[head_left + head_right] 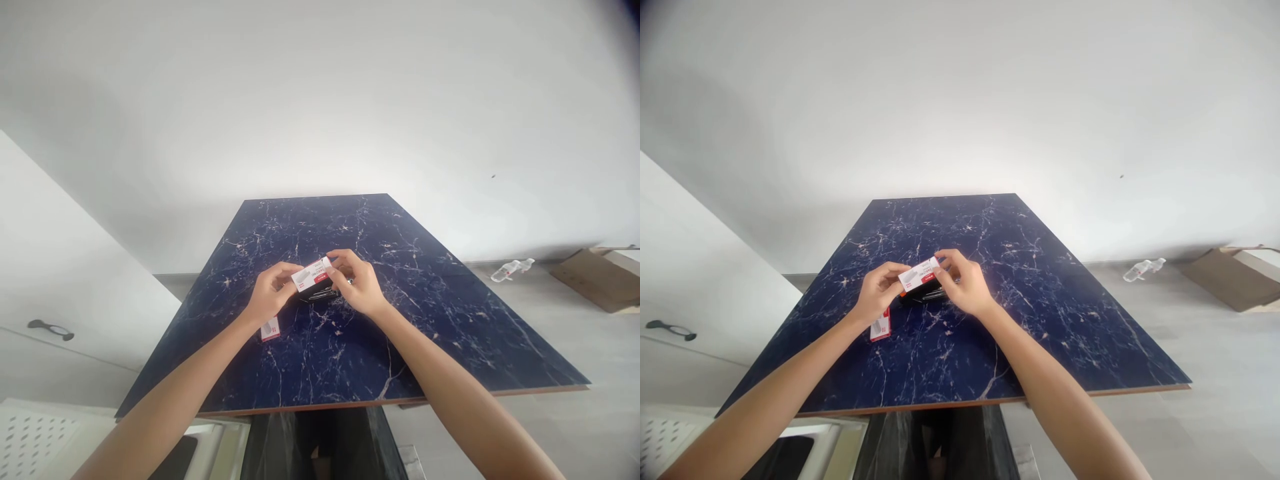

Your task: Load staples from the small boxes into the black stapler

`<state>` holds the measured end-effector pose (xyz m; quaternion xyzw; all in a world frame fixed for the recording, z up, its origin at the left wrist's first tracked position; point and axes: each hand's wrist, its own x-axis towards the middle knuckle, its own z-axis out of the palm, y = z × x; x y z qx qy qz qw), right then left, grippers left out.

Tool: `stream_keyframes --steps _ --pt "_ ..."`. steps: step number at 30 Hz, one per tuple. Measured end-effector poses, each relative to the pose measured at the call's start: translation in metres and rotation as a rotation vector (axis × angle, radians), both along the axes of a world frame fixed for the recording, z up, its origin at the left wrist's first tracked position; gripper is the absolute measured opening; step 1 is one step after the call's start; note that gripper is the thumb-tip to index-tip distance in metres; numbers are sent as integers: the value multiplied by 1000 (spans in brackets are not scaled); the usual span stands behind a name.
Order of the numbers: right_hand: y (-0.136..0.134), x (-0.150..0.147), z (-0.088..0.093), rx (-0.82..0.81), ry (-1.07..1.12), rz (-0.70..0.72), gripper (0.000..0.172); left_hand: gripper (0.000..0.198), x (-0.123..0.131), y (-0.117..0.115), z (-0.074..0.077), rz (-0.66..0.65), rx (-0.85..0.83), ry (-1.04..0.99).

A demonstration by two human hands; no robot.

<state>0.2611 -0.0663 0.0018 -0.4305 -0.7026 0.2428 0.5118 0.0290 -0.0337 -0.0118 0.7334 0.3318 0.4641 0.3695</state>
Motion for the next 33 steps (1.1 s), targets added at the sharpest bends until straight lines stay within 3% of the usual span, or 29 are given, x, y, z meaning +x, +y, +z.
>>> stream_keyframes --steps 5,10,16,19,24,29,33 --pt "2 3 1 36 -41 -50 30 33 3 -2 0 -44 -76 13" --pt "2 5 3 -29 26 17 26 42 8 -9 3 -161 -158 -10" --pt "9 8 0 -184 345 77 27 33 12 -9 1 -93 -179 -48" --pt "13 10 -1 -189 387 54 27 35 11 -6 -1 -81 -197 -54" --pt "10 7 -2 -120 309 -6 27 33 6 -1 0 -1 -222 -66" --pt "4 5 0 -21 79 -45 24 22 3 3 2 146 -133 -106" --pt "3 5 2 129 -114 -64 15 19 1 4 5 183 -82 -96"
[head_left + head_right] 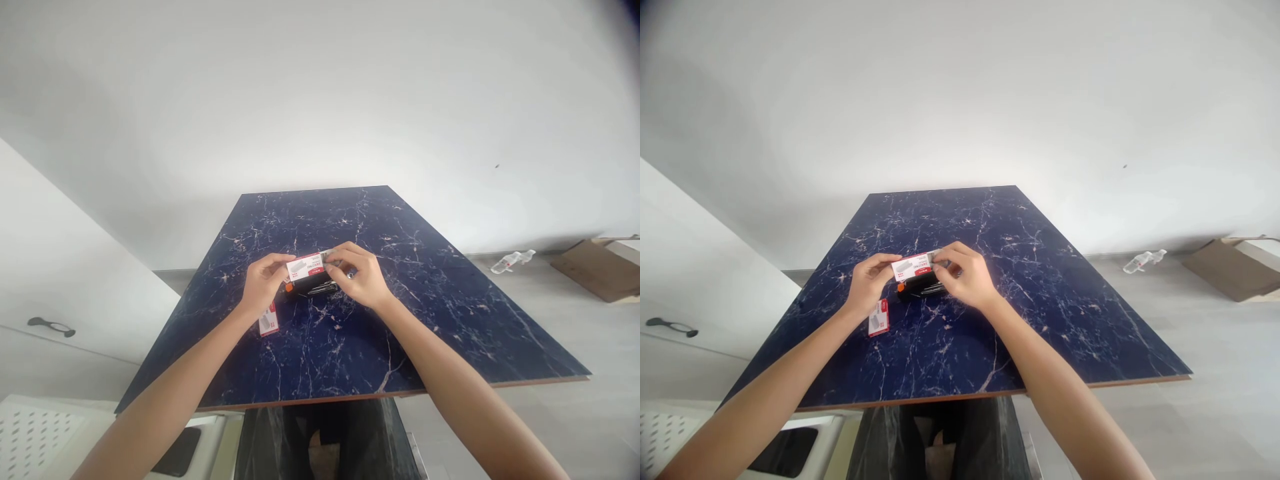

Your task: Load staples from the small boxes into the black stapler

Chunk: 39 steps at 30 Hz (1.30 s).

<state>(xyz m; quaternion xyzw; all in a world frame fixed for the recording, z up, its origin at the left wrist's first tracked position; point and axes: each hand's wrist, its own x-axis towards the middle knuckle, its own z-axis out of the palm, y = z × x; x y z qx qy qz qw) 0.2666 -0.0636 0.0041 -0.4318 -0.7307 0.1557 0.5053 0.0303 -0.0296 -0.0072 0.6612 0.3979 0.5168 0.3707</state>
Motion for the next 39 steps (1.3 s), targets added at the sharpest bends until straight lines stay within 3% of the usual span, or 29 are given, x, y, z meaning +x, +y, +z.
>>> stream_keyframes --steps 6,10,16,20,23,27,31,39 --pt "3 4 -2 155 -194 -82 15 21 -2 1 1 -107 -13 22" --pt "7 6 -5 179 -313 -42 22 25 -1 -1 2 -181 -59 7" --pt "8 5 -3 151 -386 -16 24 28 5 -2 -2 -145 -122 -74" --pt "9 10 -1 62 -253 -107 20 26 6 3 -5 -54 -138 -113" --pt "12 13 -2 -84 -2 -120 18 26 6 6 -6 -18 -170 -147" --pt "18 13 -3 -314 471 23 29 29 7 8 -7 -28 -221 -208" --pt "21 17 1 -513 761 154 39 32 8 5 -4 -50 -268 -252" --pt "14 11 9 -650 815 219 25 34 9 5 -3 -106 -325 -320"
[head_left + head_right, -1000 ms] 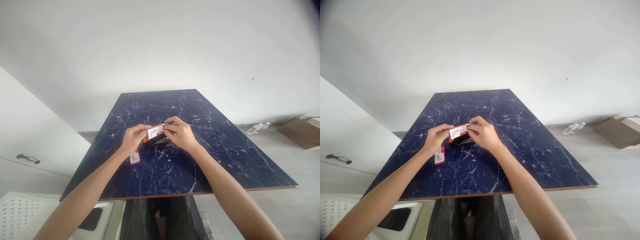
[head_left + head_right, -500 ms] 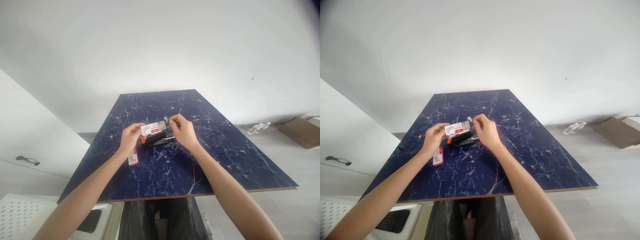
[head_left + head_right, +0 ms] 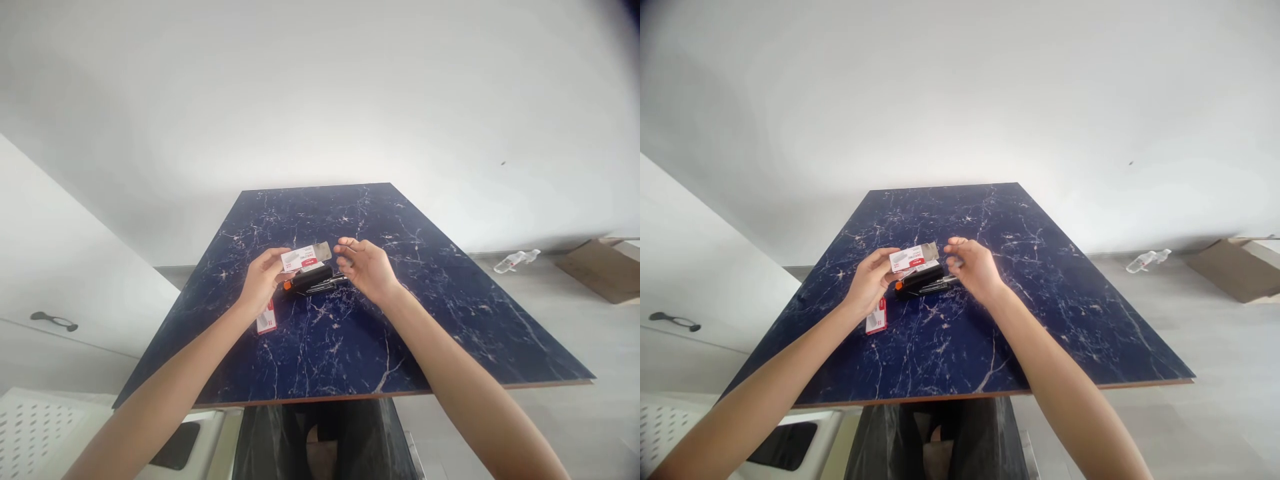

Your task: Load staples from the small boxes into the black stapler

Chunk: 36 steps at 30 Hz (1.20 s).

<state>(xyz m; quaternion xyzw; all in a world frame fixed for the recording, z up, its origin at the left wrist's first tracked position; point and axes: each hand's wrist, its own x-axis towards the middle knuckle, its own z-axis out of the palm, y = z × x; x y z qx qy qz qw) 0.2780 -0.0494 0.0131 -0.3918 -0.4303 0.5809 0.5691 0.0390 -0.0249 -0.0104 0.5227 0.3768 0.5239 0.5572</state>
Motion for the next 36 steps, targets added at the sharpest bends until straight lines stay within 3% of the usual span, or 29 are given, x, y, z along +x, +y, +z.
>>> stream_keyframes --steps 6,9,14,19,28,36 --pt "-6 -10 -2 25 -187 172 33 30 1 -3 -2 -40 10 35" --pt "-6 -10 -4 39 -230 182 34 28 1 -5 0 -76 3 -5" --pt "-3 -7 -7 45 -215 174 36 34 0 -8 5 -154 1 -74" --pt "-3 -8 -9 43 -165 237 33 34 1 -9 4 -102 40 -16" --pt "-10 -3 -1 62 -81 332 30 31 0 -13 3 -291 -16 -149" --pt "-10 -2 0 59 -56 382 27 30 -1 -11 1 -328 -46 -236"
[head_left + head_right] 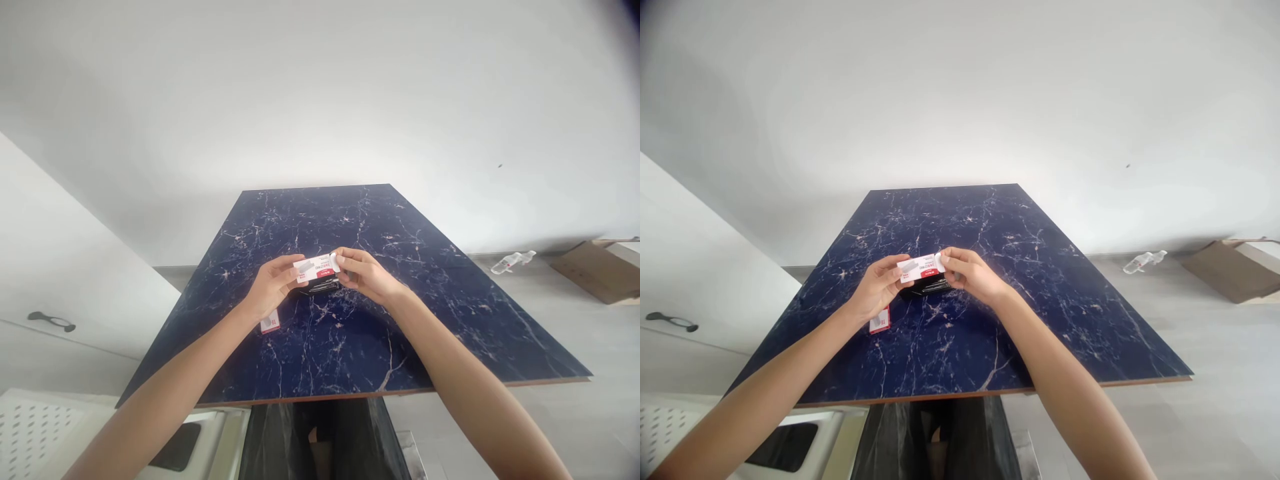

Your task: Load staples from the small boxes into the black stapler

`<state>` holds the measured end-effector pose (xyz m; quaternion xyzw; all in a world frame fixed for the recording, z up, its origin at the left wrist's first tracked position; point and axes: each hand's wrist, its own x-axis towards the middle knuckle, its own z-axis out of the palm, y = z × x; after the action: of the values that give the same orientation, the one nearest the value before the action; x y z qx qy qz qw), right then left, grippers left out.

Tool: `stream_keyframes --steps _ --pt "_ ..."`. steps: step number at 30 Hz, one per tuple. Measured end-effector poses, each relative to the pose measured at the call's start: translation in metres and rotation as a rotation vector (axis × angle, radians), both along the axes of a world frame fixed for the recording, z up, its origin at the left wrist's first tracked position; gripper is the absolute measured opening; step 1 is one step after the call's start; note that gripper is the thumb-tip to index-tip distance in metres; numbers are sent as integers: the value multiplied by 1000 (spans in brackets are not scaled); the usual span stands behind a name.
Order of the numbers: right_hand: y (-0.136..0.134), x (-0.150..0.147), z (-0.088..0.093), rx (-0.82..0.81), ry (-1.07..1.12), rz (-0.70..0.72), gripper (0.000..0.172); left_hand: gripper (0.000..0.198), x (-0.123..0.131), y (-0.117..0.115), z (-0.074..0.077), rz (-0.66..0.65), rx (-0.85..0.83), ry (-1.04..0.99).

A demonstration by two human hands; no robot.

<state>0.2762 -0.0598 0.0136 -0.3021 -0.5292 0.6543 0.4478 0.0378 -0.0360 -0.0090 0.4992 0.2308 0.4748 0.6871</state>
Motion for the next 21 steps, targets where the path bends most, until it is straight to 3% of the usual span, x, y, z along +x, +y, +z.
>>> stream_keyframes --steps 10,17,21 --pt "0 -3 -2 56 -84 -67 31 30 0 -3 1 -53 52 23" --pt "-1 -5 2 229 -255 -301 34 32 0 -1 -1 178 115 177" --pt "-2 -5 2 282 -351 -368 32 33 0 1 -4 201 138 224"
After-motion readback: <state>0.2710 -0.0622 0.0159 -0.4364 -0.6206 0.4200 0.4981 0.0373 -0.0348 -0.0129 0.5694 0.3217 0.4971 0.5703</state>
